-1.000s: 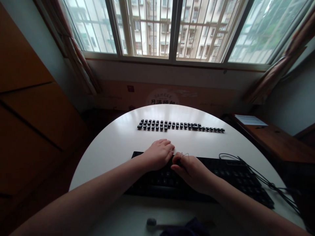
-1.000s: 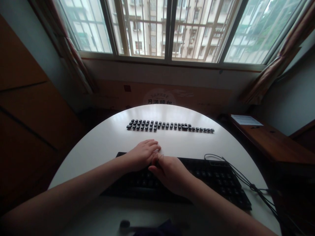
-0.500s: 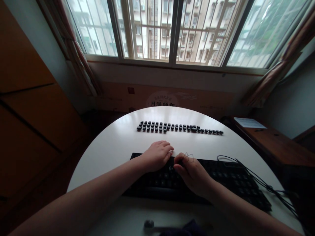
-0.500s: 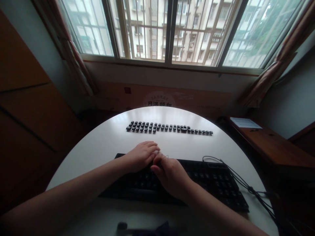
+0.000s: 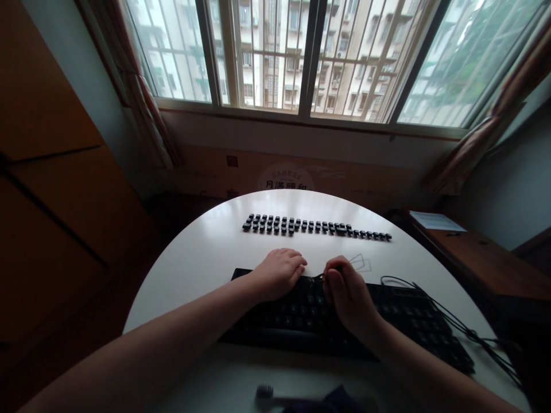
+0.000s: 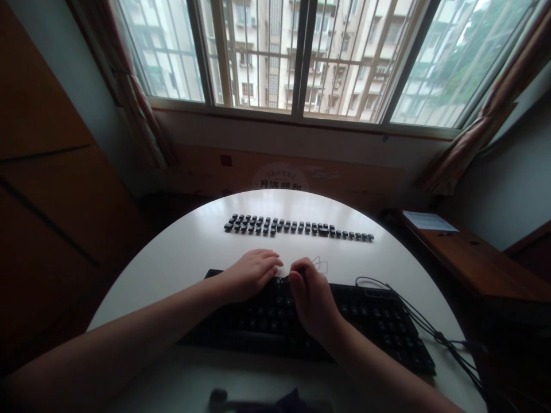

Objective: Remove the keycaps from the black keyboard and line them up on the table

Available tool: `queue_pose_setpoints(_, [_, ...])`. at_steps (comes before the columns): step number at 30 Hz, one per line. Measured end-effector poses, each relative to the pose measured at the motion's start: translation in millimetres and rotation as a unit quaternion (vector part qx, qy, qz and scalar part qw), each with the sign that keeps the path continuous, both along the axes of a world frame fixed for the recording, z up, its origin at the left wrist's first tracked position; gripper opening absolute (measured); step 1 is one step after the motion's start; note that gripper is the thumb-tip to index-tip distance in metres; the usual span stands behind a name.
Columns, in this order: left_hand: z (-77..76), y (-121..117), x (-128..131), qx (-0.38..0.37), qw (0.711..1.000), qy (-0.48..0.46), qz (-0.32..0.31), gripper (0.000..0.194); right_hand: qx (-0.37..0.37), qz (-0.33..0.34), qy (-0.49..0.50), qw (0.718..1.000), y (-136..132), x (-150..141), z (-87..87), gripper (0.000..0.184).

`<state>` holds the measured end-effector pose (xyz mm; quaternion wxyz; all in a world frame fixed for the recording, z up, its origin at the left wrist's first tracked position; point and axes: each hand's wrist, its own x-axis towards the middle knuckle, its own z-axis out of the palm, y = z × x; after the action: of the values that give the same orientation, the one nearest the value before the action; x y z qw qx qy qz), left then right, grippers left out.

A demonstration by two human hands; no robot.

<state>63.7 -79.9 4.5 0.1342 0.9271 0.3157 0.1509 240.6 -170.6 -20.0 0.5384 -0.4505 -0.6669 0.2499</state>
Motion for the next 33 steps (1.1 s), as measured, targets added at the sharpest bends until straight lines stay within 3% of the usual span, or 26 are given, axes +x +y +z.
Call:
queue_pose_setpoints(4, [8.9,1,-1,-0.013,0.996,-0.081,0.019,0.038,0.050,0.001,-0.067,0.997,-3,1,5.4,0.009])
queue_pose_setpoints(10, [16.1,-1,-3,-0.072,0.986,-0.147,-0.037,0.038,0.071,0.029,-0.057,0.995,-5,3,17.3,0.008])
queue_pose_setpoints(14, [14.9,-2,-2,-0.086,0.984,-0.154,-0.019,0.029,0.084,0.034,-0.103,0.991,-5,3,23.6,0.010])
queue_pose_setpoints(19, [12.8,-1,-2,-0.064,0.984,-0.162,0.021,0.027,0.099,-0.024,-0.121,0.987,-4,8,27.6,0.012])
queue_pose_setpoints(23, [15.4,1,-3,-0.100,0.985,-0.139,-0.018,0.028,0.119,-0.035,-0.134,0.983,-6,11,33.9,0.012])
queue_pose_setpoints(27, [17.4,-3,-4,-0.111,0.984,-0.116,-0.077,0.026,0.113,-0.046,-0.231,0.965,-7,9,39.6,0.017])
queue_pose_setpoints(33, [12.0,-3,-4,-0.105,0.983,-0.128,-0.080,0.029,0.172,-0.102,-0.354,0.914,-3,4,38.0,0.019])
